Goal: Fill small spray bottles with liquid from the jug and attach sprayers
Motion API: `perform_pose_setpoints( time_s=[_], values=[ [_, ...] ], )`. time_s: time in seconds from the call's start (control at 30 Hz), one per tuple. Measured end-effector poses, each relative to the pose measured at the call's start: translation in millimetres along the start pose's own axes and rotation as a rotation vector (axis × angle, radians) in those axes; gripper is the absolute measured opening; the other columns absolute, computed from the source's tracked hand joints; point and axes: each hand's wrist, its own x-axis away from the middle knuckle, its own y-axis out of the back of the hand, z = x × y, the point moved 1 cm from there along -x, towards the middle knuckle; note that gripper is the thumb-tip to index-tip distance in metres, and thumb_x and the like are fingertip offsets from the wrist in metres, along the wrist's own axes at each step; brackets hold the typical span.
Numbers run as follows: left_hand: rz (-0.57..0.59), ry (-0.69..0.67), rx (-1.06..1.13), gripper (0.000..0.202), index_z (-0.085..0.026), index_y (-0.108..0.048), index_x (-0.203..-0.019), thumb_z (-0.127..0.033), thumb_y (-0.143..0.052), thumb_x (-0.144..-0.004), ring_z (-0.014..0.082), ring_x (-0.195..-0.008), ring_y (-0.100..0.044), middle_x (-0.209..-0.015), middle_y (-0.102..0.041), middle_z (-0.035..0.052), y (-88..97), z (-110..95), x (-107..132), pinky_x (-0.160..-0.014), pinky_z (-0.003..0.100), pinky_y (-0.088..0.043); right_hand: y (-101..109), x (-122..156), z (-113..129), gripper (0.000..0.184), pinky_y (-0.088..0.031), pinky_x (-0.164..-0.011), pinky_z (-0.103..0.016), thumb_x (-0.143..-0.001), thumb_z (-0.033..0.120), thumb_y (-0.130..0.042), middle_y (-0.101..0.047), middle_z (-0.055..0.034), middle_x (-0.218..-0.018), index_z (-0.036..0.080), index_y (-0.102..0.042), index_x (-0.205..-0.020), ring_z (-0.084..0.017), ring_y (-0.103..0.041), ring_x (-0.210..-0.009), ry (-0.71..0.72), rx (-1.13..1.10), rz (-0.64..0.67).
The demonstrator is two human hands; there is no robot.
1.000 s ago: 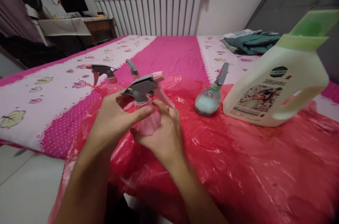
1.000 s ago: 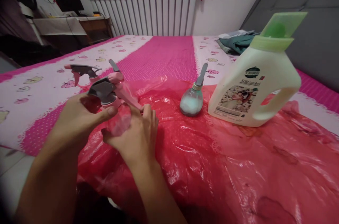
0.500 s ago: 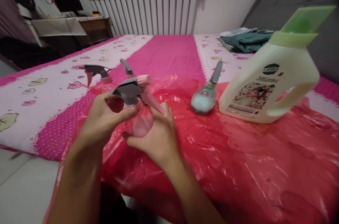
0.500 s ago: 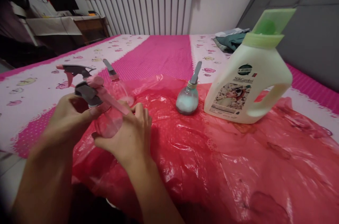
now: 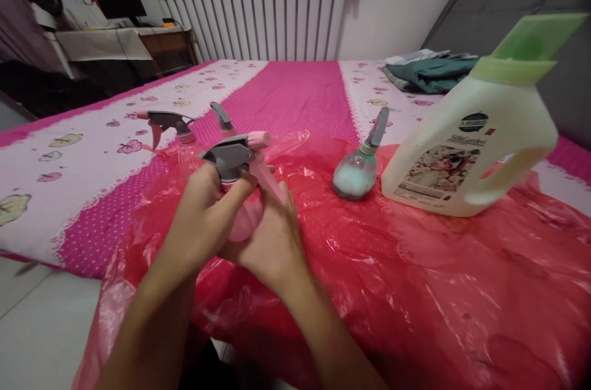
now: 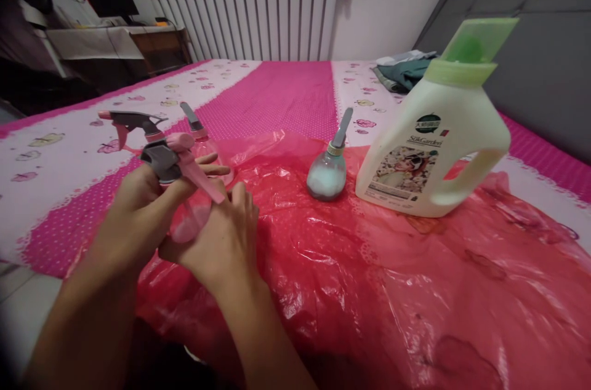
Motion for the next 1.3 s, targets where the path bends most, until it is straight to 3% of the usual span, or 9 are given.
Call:
perform_pose_setpoints(
  time_s=[0.1, 0.2, 0.33, 0.43, 0.53, 0.67, 0.83, 1.03, 1.3],
  values=[
    [0.127, 0.009, 0.076, 0.024, -0.024, -0.081, -0.102, -0.045, -0.074, -0.092, 0.032, -0.112, -0.076, -0.11, -0.082, 0.0085, 8.3, 3.2, -2.8, -0.1, 0.046, -0.061, -4.0, -0.4, -1.7, 0.093, -0.059, -0.094, -0.045, -0.067, 0.05, -0.078, -0.062, -0.0072, -0.123, 0.033, -0.042, -0.151, -0.03, -0.063, -0.11, -0.004, -0.138, 0.004],
    [0.21, 0.013, 0.164, 0.026, -0.023, -0.081, -0.1, -0.046, -0.078, -0.088, 0.0344, -0.114, -0.076, -0.111, -0.082, 0.0101, 10.7, 7.1, -3.4, -0.093, 0.044, -0.065, -4.8, -1.2, -3.0, 0.088, -0.058, -0.095, -0.049, -0.068, 0.051, -0.079, -0.062, -0.0076, -0.124, 0.036, -0.047, -0.148, -0.033, -0.062, -0.114, 0.036, -0.094, 0.015],
    [-0.014, -0.032, 0.266, 0.016, -0.023, -0.077, -0.089, -0.039, -0.08, -0.088, 0.0307, -0.122, -0.074, -0.105, -0.084, 0.0057, 10.3, 11.9, -4.6, -0.107, 0.043, -0.059, -0.6, -2.0, -1.8, 0.079, -0.055, -0.101, -0.047, -0.068, 0.051, -0.083, -0.064, -0.0081, -0.119, 0.029, -0.057, -0.138, -0.03, -0.06, -0.114, 0.021, -0.062, -0.041],
    [-0.185, -0.035, 0.391, 0.015, -0.025, -0.074, -0.081, -0.036, -0.077, -0.09, 0.0277, -0.112, -0.078, -0.091, -0.084, 0.002, 12.1, 14.0, -7.6, -0.103, 0.042, -0.061, 1.9, -1.0, -0.1, 0.088, -0.051, -0.11, -0.049, -0.067, 0.049, -0.086, -0.064, -0.0087, -0.135, 0.028, -0.051, -0.144, -0.03, -0.06, -0.127, -0.03, -0.152, -0.021],
    [-0.22, 0.011, 0.428, 0.017, -0.024, -0.072, -0.075, -0.034, -0.078, -0.088, 0.0255, -0.102, -0.08, -0.087, -0.083, 0.0019, 14.7, 16.1, -10.1, -0.09, 0.035, -0.065, 0.4, 0.7, 0.6, 0.095, -0.053, -0.106, -0.052, -0.066, 0.047, -0.087, -0.064, -0.0067, -0.139, 0.034, -0.045, -0.15, -0.032, -0.064, -0.126, -0.068, -0.213, 0.089],
    [-0.259, 0.068, 0.356, 0.017, -0.022, -0.072, -0.075, -0.031, -0.084, -0.083, 0.0219, -0.084, -0.081, -0.083, -0.083, 0.0014, 18.2, 18.6, -9.5, -0.077, 0.03, -0.066, -3.3, 2.3, 2.0, 0.091, -0.055, -0.103, -0.053, -0.063, 0.05, -0.084, -0.068, -0.0085, -0.128, 0.028, -0.05, -0.145, -0.034, -0.066, -0.122, -0.085, -0.273, 0.133],
    [-0.102, 0.12, 0.241, 0.017, -0.019, -0.074, -0.072, -0.029, -0.082, -0.082, 0.0275, -0.096, -0.081, -0.087, -0.083, 0.0056, 25.9, 16.4, -7.6, -0.088, 0.034, -0.065, -3.6, 5.6, 6.6, 0.103, -0.058, -0.095, -0.056, -0.061, 0.054, -0.083, -0.072, -0.0082, -0.12, 0.033, -0.042, -0.154, -0.038, -0.071, -0.113, -0.163, -0.32, 0.236],
    [0.082, 0.17, 0.363, 0.013, -0.022, -0.071, -0.08, -0.027, -0.083, -0.08, 0.0313, -0.113, -0.077, -0.084, -0.082, 0.0029, 39.2, 23.6, -7.1, -0.103, 0.044, -0.06, -4.0, 10.3, 7.5, 0.107, -0.059, -0.089, -0.056, -0.061, 0.053, -0.083, -0.074, -0.007, -0.109, 0.035, -0.039, -0.157, -0.037, -0.073, -0.102, -0.153, -0.325, 0.261],
    [0.269, 0.153, 0.385, 0.027, -0.021, -0.066, -0.077, -0.038, -0.087, -0.08, 0.0269, -0.083, -0.08, -0.07, -0.077, 0.0019, 55.2, 29.0, -5.6, -0.094, 0.044, -0.063, -8.3, 11.2, 13.7, 0.096, -0.058, -0.093, -0.055, -0.058, 0.05, -0.086, -0.074, -0.005, -0.115, 0.033, -0.051, -0.146, -0.036, -0.071, -0.109, -0.19, -0.34, 0.311]
  ],
)
